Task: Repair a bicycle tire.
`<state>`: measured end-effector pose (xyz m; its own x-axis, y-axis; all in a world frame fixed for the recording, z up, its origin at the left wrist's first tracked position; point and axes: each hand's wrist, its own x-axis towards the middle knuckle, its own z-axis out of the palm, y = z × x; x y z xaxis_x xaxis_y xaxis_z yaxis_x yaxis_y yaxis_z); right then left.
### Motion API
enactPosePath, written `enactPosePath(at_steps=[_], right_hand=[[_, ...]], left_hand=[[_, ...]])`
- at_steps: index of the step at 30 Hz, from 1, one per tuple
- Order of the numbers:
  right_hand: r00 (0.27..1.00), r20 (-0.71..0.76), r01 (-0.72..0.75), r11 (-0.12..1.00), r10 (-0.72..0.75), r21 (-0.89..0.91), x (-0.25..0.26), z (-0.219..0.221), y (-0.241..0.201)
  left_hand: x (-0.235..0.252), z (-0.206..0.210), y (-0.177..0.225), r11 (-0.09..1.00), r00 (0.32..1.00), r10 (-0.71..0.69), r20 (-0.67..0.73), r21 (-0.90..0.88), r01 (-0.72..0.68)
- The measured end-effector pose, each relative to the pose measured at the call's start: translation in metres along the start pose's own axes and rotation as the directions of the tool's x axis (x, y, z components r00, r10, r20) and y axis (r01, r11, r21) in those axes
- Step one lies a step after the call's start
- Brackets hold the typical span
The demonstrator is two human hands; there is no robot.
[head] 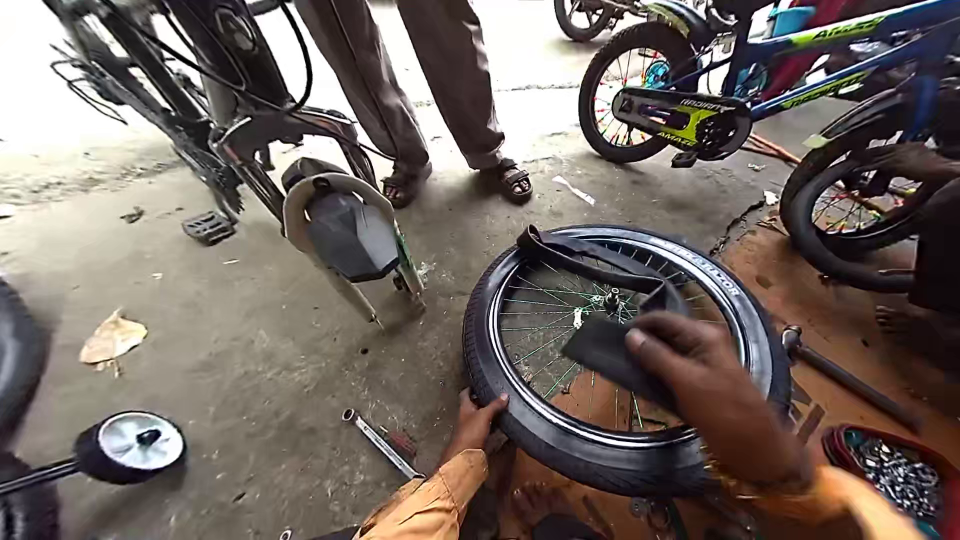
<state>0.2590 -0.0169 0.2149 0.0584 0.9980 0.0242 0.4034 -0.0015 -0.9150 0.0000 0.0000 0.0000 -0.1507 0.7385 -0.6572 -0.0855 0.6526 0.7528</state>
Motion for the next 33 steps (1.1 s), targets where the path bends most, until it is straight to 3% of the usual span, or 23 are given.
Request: enactPosePath(at_steps=[3,5,7,9,11,13,15,17,19,22,26,29,33], right_hand=[[0.978,0.124,-0.152,0.979,0.169,-0.135,-0.023,0.046,0.080],[0.956,0.226,-0.118,0.949,0.189,-0.293,-0.037,0.061,0.113],[0.947,0.273,-0.049,0.917,0.169,-0.397,-0.048,0.063,0.131],[0.946,0.283,-0.026,0.908,0.158,-0.418,-0.053,0.057,0.139],[0.935,0.319,-0.013,0.914,0.155,-0.405,-0.054,0.048,0.141],[0.932,0.341,0.010,0.931,0.124,-0.366,-0.051,0.039,0.142],[0.973,0.225,0.027,0.939,0.054,-0.342,-0.047,0.031,0.149],[0.999,0.027,-0.014,0.889,0.029,-0.458,-0.042,0.023,0.163],[0.992,-0.070,-0.123,0.804,0.101,-0.582,-0.039,0.017,0.179],[0.963,-0.003,-0.191,0.676,0.269,-0.711,-0.041,0.026,0.182],[0.930,0.024,-0.241,0.658,0.367,-0.714,-0.048,0.043,0.183],[0.926,0.010,-0.276,0.695,0.378,-0.664,-0.056,0.049,0.193],[0.921,0.005,-0.316,0.754,0.390,-0.576,-0.075,0.063,0.214]], left_hand=[[-0.006,-0.001,-0.004,0.991,0.997,0.077,-0.028,0.110,-0.074],[-0.007,0.000,0.000,0.933,0.970,0.222,-0.096,0.309,-0.183],[-0.003,-0.001,0.001,0.750,0.891,0.455,-0.003,0.540,-0.381],[-0.003,0.004,-0.001,0.508,0.770,0.602,0.214,0.641,-0.575],[-0.009,0.014,0.001,0.409,0.703,0.587,0.402,0.602,-0.686],[-0.009,0.027,0.006,0.422,0.688,0.542,0.482,0.552,-0.719],[-0.004,0.038,0.018,0.497,0.737,0.475,0.481,0.545,-0.676],[0.003,0.049,0.035,0.579,0.790,0.363,0.493,0.546,-0.606],[0.008,0.063,0.050,0.613,0.793,0.283,0.540,0.534,-0.582],[0.012,0.096,0.073,0.624,0.779,0.266,0.568,0.514,-0.589],[0.031,0.152,0.099,0.653,0.771,0.345,0.535,0.454,-0.607],[0.045,0.194,0.121,0.609,0.740,0.360,0.568,0.457,-0.648],[0.059,0.246,0.149,0.437,0.749,0.253,0.612,0.618,-0.653]])
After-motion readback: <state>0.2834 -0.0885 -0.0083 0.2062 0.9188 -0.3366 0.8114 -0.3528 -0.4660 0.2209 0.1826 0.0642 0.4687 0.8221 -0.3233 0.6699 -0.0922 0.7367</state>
